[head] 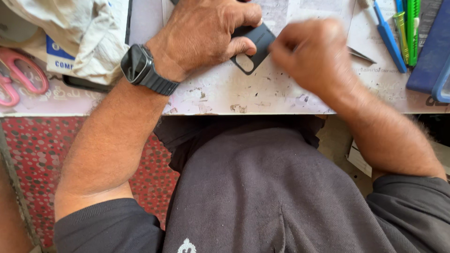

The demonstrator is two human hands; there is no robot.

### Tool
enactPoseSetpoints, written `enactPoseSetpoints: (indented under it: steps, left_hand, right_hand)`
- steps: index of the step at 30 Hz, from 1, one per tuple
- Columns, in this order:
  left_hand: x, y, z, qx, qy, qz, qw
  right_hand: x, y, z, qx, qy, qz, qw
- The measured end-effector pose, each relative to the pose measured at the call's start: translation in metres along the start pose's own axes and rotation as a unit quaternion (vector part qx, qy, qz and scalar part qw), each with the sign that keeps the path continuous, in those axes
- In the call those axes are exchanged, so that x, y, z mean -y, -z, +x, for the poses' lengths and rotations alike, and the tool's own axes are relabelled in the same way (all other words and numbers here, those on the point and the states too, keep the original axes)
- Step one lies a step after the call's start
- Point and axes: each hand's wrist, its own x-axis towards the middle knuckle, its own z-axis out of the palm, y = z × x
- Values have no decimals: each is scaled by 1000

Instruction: The person uses a metal tool to pry and separate the back cover of a smartphone. They repeatedly work along the edges and around the camera cutout to loosen the casing, then set the tool down and continue prying by hand.

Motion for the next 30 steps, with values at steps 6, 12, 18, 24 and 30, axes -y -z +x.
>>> enactPoseSetpoints:
  steps: [6, 12, 18, 24, 30]
  left_hand:
    - [0, -3, 0, 2, 12, 7, 1000]
    - [2, -1, 2, -2, 3, -12, 1000]
    - [1, -3, 1, 1, 6, -18, 1000]
    - [1, -1, -1, -1, -12, -40, 999]
    - [3, -7, 2, 12, -3, -71, 997]
  right_hand:
    - [5, -2, 0, 18, 24, -83, 996]
    - [-9, -4, -5, 7, 22, -73, 997]
    - [1, -11, -8, 0, 7, -15, 1000]
    - [-14, 4, -14, -30, 32, -138, 989]
    - [18, 9, -25, -56, 72, -170, 981]
